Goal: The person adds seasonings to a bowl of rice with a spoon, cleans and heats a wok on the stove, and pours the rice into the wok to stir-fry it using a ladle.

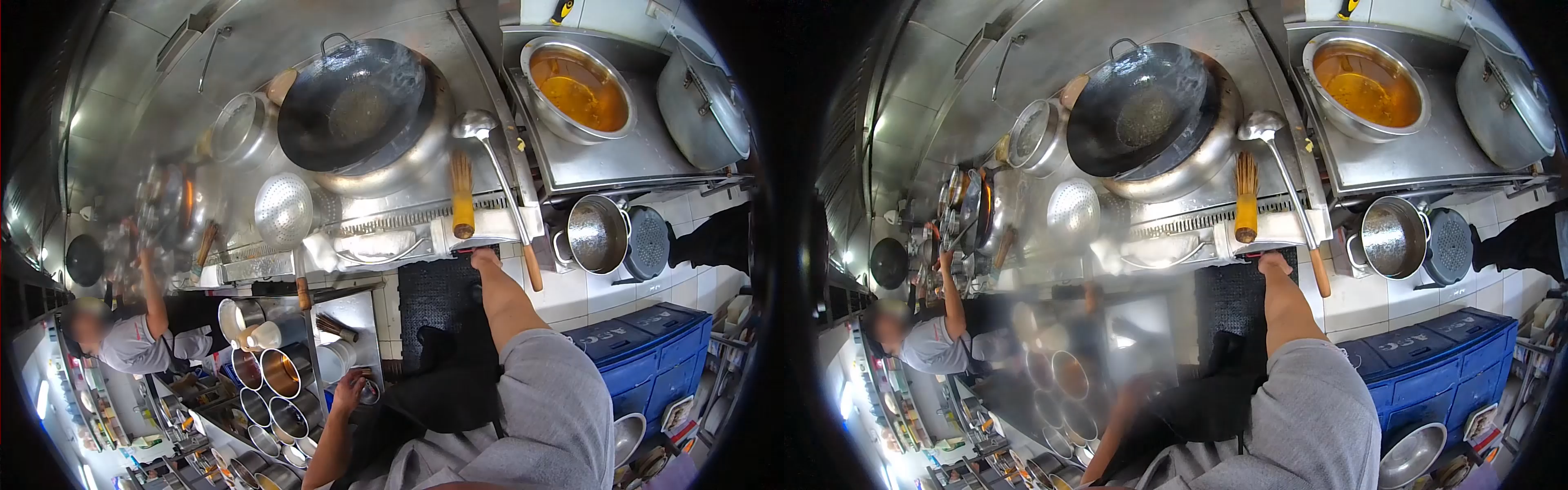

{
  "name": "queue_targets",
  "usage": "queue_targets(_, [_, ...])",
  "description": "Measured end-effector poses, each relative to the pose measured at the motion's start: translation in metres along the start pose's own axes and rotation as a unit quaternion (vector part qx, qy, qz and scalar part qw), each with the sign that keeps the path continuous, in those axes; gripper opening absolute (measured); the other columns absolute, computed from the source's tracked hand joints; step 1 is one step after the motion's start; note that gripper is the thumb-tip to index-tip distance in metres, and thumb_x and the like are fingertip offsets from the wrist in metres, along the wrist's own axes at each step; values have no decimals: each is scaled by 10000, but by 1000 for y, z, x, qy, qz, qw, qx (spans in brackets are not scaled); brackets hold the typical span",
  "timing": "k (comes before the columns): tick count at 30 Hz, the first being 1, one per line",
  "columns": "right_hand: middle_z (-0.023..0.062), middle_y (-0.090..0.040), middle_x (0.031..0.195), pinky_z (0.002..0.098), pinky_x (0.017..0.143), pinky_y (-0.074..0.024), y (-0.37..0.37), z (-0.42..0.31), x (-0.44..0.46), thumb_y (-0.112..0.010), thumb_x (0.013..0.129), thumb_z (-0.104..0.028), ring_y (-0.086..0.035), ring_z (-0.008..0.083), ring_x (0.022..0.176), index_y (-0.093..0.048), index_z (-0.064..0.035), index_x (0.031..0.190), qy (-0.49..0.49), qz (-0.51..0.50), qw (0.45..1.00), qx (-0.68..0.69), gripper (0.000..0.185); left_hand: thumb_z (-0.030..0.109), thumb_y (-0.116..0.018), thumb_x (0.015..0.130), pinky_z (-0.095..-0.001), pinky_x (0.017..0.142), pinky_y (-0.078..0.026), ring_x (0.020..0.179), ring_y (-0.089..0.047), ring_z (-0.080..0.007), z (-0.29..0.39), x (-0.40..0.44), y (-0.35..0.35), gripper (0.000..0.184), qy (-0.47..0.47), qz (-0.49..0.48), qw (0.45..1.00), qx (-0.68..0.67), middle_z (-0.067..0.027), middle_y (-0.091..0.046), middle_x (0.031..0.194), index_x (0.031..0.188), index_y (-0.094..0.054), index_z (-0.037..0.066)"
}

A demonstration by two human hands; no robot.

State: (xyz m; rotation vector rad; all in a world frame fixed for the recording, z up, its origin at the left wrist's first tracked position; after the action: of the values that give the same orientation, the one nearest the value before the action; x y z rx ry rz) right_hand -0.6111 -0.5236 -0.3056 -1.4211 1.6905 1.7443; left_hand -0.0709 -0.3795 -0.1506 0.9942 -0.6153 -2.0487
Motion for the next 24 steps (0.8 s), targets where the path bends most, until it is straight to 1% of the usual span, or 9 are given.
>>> queue_targets(2, [40, -455, 1403, 461, 1033, -374, 0, 0, -2, -402, 931, -380, -432, 231, 1295, -479, -239, 1339, 11, 4, 1000, -4, 438, 268, -594, 882, -360, 875, -468, 1019, -616, -298, 42, 1, 7, 344, 102, -6, 979, -178, -159, -656, 1014, 1114, -597, 14])
queue_targets(3, [40, -455, 1403, 461, 1033, -374, 3, 0, -4, -402, 931, -380, -432, 231, 1295, -479, -239, 1339, 11, 2, 1000, -5, 438, 268, -594, 882, -360, 875, -468, 1019, -616, -298, 34, -3, 2, 344, 103, -5, 978, -179, -159, -656, 1014, 1114, -597, 14])
queue_targets(5, [46, -444, 1412, 462, 1034, -371, 14, -4, -18, -387, 943, -363, -426, 242, 1299, -464, -239, 1351, 15, -29, 999, -32, 434, 257, -591, 890, -345, 863, -473, 1006, -622, -272, 2, -12, -14, 336, 41, -12, 999, -7, -157, -657, 1010, 1113, -589, 6])
queue_targets(9, [59, -436, 1417, 456, 1030, -375, -10, 6, 17, -381, 947, -314, -425, 256, 1299, -473, -244, 1347, 28, -6, 999, -25, 416, 269, -591, 893, -348, 853, -476, 987, -630, -280, 35, -18, -8, 348, 97, -30, 994, -47, -163, -655, 1013, 1110, -586, -3])
queue_targets(11, [66, -433, 1420, 464, 1022, -380, -13, 9, 23, -379, 946, -273, -424, 261, 1301, -479, -218, 1346, 57, -21, 997, -43, 417, 290, -593, 889, -355, 840, -483, 976, -636, -299, 54, -19, -3, 366, 141, -13, 983, -118, -165, -656, 1015, 1103, -591, -6])
queue_targets(14, [72, -433, 1420, 463, 1018, -385, 0, 7, 8, -381, 941, -256, -426, 260, 1300, -481, -181, 1346, 29, -32, 997, -60, 425, 299, -590, 886, -353, 830, -490, 975, -638, -308, 56, -18, -4, 371, 103, 4, 991, -80, -165, -660, 1008, 1098, -599, -5])
queue_targets(17, [74, -431, 1422, 459, 1015, -390, -1, 6, 11, -386, 939, -266, -425, 255, 1301, -471, -154, 1354, 28, -39, 996, -69, 439, 292, -586, 885, -350, 823, -495, 980, -639, -300, 63, -17, 0, 368, 116, -4, 991, -59, -166, -662, 1004, 1110, -599, 0])
queue_targets(20, [74, -427, 1425, 444, 1018, -390, -3, 6, 11, -382, 939, -287, -426, 253, 1301, -468, -168, 1359, 18, -26, 998, -61, 445, 286, -586, 884, -350, 814, -496, 962, -643, -290, 70, -13, 5, 365, 110, 6, 988, -106, -165, -663, 997, 1113, -600, 2])
queue_targets(24, [63, -407, 1441, 438, 1034, -375, 7, 4, 0, -371, 944, -302, -427, 255, 1300, -455, -148, 1367, 32, -9, 998, -52, 459, 276, -589, 882, -348, 806, -496, 940, -647, -278, 40, -15, -1, 354, 111, -5, 989, -98, -166, -663, 991, 1108, -604, 4])
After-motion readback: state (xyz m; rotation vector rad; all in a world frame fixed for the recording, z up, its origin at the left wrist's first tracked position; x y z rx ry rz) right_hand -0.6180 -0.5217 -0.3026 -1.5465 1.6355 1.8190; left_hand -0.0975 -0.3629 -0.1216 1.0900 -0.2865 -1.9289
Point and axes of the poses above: each hand's wrist, its own x-axis towards the middle knuckle, its own y-axis out of the back of the hand, z = x × y, the point moved 2 cm from there along x, towards the middle knuckle
